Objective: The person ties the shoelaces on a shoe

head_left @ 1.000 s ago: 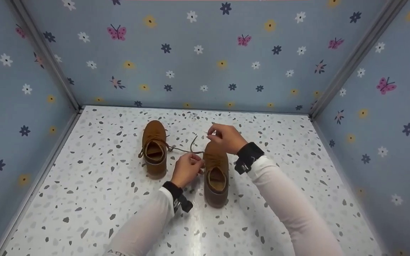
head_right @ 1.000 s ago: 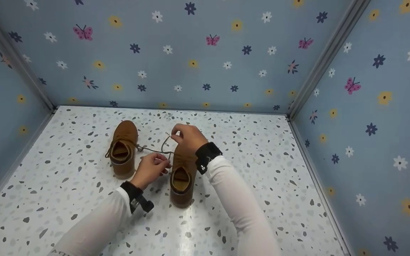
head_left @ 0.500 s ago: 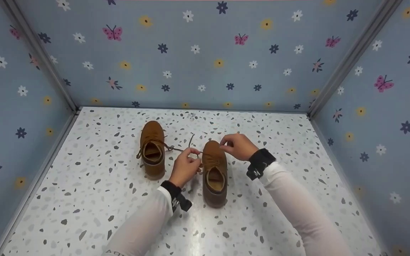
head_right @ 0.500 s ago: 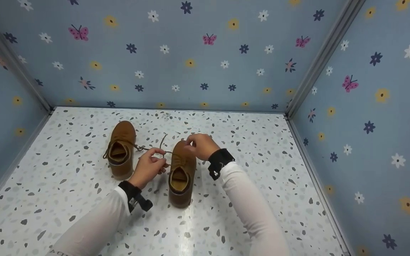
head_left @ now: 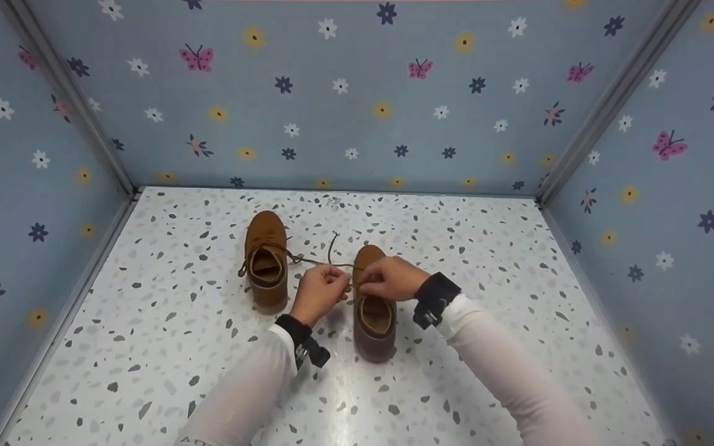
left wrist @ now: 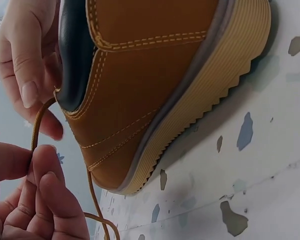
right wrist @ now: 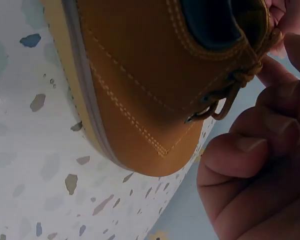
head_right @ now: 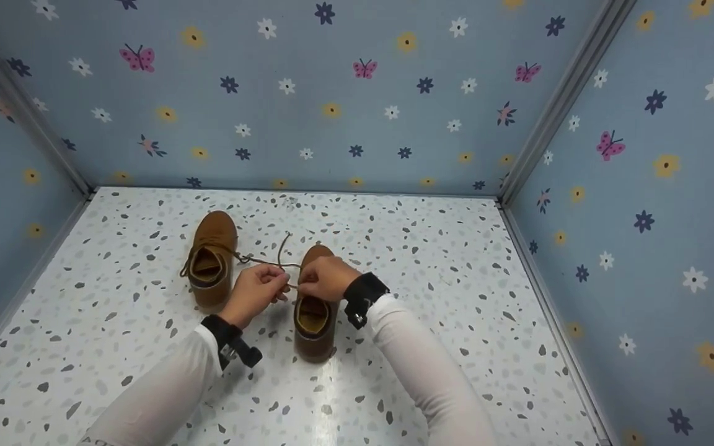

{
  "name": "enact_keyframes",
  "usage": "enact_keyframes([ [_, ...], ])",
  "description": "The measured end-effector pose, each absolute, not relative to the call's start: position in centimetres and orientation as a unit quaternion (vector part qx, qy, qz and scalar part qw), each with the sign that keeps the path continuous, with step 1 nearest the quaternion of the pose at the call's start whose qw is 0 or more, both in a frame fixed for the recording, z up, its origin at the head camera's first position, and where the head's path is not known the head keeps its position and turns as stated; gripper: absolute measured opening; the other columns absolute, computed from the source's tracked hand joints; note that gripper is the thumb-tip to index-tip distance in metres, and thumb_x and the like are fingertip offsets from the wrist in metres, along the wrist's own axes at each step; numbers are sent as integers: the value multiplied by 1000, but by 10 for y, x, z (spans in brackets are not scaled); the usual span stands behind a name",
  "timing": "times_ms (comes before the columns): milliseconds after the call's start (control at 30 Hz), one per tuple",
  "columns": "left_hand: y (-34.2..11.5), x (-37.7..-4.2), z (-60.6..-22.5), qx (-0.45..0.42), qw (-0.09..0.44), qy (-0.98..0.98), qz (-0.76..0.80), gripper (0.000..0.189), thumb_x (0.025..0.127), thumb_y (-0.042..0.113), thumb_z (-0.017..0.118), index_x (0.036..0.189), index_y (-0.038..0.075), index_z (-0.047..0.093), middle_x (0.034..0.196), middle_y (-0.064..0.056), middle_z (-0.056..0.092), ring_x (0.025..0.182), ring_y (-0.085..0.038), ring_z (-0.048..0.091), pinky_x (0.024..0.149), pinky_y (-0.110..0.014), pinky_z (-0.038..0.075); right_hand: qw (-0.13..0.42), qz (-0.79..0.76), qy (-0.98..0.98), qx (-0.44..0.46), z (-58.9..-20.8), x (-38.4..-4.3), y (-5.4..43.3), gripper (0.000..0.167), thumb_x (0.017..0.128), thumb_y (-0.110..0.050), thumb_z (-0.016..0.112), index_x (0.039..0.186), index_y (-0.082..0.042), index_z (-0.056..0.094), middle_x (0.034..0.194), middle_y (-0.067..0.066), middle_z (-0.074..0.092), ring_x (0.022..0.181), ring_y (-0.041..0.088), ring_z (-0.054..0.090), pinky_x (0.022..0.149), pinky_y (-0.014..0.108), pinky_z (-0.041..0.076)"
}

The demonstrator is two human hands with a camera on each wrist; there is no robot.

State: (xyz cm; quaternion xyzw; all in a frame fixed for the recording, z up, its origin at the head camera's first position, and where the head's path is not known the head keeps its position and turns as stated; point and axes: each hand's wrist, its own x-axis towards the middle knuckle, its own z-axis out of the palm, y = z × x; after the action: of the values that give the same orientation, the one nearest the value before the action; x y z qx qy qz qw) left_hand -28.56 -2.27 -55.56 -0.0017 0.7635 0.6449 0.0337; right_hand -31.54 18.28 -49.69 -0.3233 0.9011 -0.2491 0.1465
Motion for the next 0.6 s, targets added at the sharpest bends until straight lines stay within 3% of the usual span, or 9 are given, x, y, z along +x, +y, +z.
enact_keyframes([
  [167, -27, -285, -554, -1, 40, 761, 647, 13, 97, 15, 71, 90, 5, 69, 73, -3, 75, 60, -10, 66, 56, -22, 50, 155, -247, 906, -308, -499, -315, 176, 12, 96, -27, 77, 96, -16, 81, 91, -2, 78, 75, 5, 65, 72, 24, 54],
  [300, -29, -286, -553, 0, 58, 766, 640, 15, 99, 17, 68, 91, 4, 69, 70, -1, 73, 58, -10, 65, 54, -22, 48, 152, -258, 906, -301, -500, -315, 175, 17, 94, -29, 78, 87, -14, 77, 82, -5, 71, 68, 4, 57, 65, 21, 47],
  [600, -38, -299, -534, -1, 28, 788, 615, 15, 98, 17, 63, 97, 5, 72, 68, 1, 68, 53, -15, 60, 50, -23, 43, 155, -282, 897, -303, -502, -313, 177, 17, 97, -24, 74, 86, -11, 74, 81, -4, 68, 69, 5, 56, 65, 21, 46],
])
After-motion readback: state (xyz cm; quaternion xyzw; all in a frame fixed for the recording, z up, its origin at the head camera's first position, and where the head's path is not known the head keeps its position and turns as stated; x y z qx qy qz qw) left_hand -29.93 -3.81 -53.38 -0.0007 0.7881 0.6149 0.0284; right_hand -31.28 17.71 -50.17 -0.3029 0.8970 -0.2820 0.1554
